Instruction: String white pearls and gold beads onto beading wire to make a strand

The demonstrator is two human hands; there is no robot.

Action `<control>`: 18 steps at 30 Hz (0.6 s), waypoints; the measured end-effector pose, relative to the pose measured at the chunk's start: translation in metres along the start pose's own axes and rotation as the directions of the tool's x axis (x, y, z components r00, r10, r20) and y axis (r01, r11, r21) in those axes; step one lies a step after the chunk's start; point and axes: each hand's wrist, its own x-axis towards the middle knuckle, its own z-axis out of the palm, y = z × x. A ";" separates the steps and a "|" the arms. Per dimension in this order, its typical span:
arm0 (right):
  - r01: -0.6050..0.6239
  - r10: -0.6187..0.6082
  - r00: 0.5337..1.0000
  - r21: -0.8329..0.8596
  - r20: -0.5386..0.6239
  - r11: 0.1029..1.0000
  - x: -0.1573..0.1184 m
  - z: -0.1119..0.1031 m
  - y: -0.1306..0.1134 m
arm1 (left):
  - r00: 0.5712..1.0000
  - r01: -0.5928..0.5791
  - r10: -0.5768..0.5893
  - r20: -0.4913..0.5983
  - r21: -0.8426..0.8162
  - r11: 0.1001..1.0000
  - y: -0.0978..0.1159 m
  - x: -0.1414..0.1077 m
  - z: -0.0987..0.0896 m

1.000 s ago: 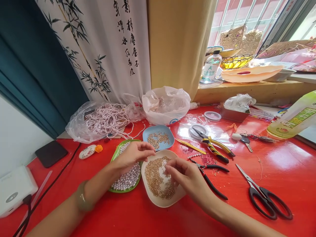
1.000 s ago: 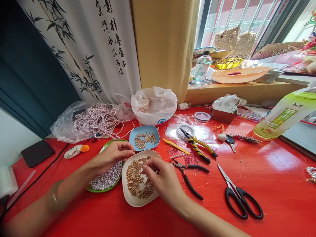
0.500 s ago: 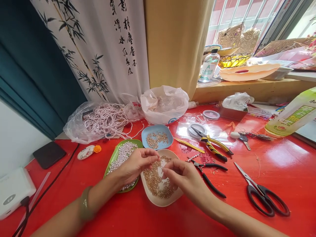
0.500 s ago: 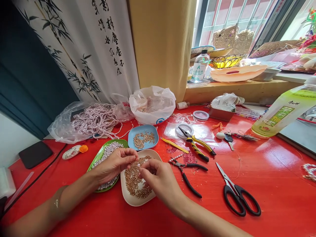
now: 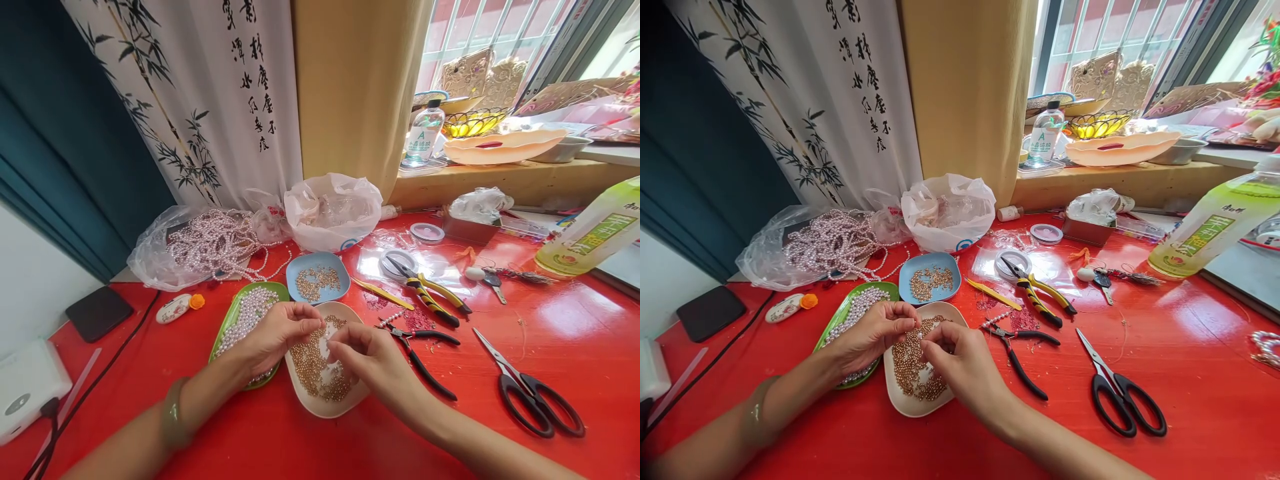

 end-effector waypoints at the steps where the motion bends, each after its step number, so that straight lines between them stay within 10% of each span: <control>1: 0.003 -0.003 1.000 0.001 -0.002 1.000 0.000 0.000 0.000 | 1.000 -0.003 0.003 -0.001 0.002 1.000 0.000 0.000 0.000; 18: 0.044 -0.045 0.999 -0.043 -0.019 0.998 0.000 0.001 0.002 | 1.000 -0.006 0.006 0.026 -0.024 1.000 -0.004 0.003 -0.004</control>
